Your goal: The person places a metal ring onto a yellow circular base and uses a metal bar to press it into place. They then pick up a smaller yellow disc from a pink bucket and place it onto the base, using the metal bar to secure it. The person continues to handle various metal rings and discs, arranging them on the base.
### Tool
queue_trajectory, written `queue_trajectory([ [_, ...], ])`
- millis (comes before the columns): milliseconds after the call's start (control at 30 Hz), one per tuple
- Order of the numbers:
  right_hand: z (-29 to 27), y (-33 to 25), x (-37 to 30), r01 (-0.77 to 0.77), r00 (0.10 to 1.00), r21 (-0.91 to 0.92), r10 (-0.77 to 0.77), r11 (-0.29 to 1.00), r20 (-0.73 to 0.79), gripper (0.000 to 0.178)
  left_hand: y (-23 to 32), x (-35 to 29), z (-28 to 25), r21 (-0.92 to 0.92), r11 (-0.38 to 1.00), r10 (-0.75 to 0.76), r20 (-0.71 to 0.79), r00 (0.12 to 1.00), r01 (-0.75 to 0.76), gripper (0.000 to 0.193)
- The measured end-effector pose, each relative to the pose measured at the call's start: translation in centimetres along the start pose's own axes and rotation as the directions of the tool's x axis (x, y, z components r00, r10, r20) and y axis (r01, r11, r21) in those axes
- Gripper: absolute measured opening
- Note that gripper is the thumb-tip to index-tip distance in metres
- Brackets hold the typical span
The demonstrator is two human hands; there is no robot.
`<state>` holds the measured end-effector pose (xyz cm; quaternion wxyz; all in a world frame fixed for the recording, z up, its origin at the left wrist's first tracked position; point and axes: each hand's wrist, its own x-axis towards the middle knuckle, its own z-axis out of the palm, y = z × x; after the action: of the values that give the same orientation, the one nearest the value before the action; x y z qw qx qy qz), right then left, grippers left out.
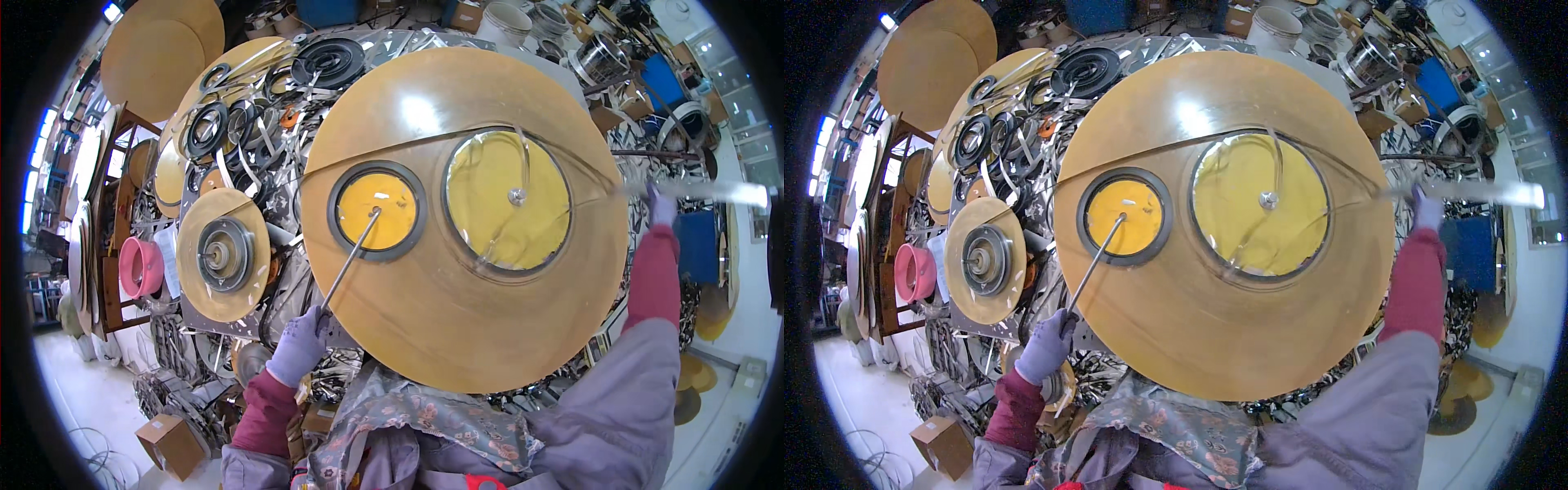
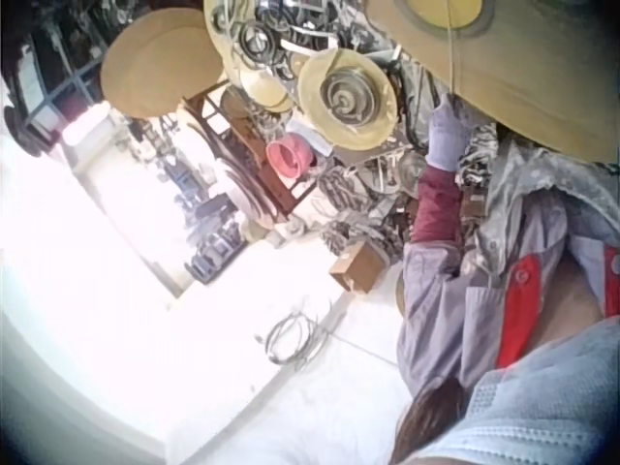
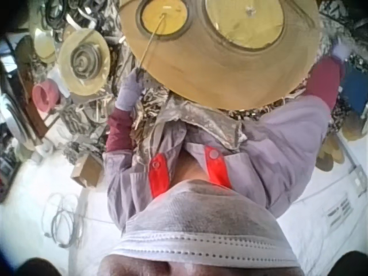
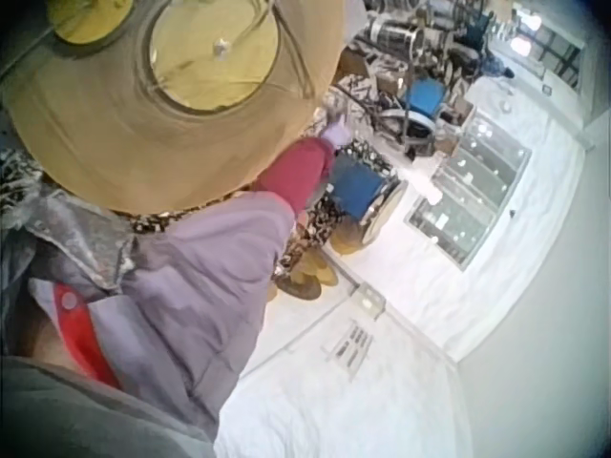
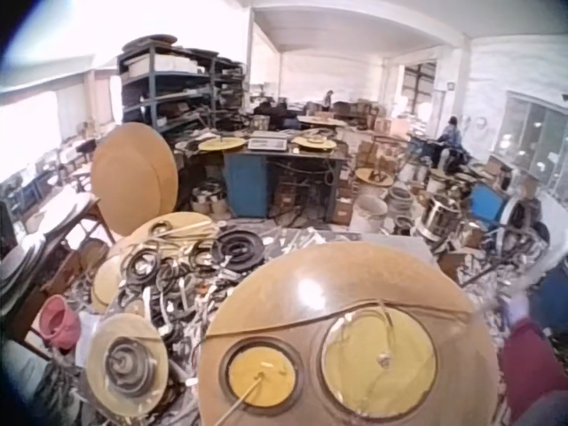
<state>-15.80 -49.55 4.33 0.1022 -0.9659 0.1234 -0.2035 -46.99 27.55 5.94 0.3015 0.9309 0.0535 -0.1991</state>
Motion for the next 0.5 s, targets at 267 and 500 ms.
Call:
queue_trajectory([
  [267, -22.3, 30.3, -30.3, -0.525, 0.815, -0.639, 0.547, 0.562, -0.189, 0.051, -2.4, -0.7, -1.0, -0.11, 0.984, 0.141, 0.037, 0.989, -0.137, 0.01],
  [500, -17.9, 21.5, -23.3, 0.094, 0.981, -0.766, 0.072, 0.636, 0.18, 0.032, -1.2, -1.7, -1.0, -0.064, 0.988, 0.148, 0.058, 0.987, -0.144, 0.011],
])
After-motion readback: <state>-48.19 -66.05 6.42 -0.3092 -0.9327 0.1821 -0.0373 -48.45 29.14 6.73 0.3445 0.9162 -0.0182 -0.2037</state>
